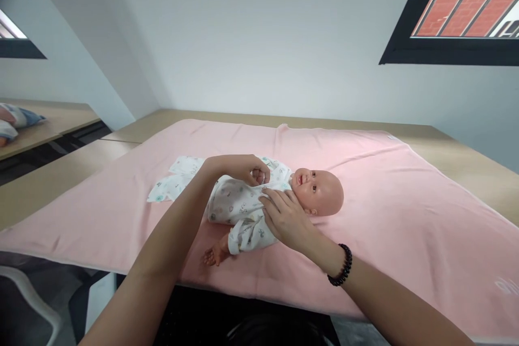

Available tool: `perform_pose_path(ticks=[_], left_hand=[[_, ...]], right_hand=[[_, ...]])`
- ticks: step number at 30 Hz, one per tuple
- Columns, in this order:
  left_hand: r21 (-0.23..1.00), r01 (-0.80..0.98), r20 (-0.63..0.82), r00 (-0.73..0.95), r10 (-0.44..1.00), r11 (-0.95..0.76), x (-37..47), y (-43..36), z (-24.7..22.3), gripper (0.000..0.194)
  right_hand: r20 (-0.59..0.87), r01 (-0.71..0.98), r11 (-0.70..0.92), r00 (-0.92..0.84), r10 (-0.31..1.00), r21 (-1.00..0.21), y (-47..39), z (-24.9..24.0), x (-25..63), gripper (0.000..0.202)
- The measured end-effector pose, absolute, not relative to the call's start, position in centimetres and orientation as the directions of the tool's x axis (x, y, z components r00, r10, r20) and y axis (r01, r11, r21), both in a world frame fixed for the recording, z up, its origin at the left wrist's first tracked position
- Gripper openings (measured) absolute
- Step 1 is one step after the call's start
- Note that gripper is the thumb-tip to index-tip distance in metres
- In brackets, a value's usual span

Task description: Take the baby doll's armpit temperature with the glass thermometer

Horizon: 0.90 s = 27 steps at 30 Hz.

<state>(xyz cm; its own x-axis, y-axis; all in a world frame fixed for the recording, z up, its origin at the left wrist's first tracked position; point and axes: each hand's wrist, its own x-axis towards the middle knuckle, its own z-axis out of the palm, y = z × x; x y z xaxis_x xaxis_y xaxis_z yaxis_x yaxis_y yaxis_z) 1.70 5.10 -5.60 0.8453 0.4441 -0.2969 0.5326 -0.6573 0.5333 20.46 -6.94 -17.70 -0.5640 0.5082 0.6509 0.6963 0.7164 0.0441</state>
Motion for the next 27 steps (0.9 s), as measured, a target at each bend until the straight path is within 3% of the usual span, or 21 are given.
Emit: perform_pose_path(ticks=[8,12,27], left_hand=[[0.583,0.499,-0.291,0.865,0.408,-0.641,1.8,5.8,-6.3,0.016],[0.605,0.507,-0.309,0.86,0.406,-0.614,1.6,6.5,-6.8,0.022],[0.522,0.606,-0.357,0.794,0.491,-0.6,1.9,5.8,-6.3,0.032]], right_hand=[[0.674,0.691,0.722,-0.551,0.492,0.038,-7.0,-17.5,20.4,0.03],[0.673,0.694,0.718,-0.553,0.491,0.046,-7.0,-17.5,20.5,0.031],[0.666,0.728,0.681,-0.546,0.508,0.077,-7.2,-17.4,20.5,0.036]])
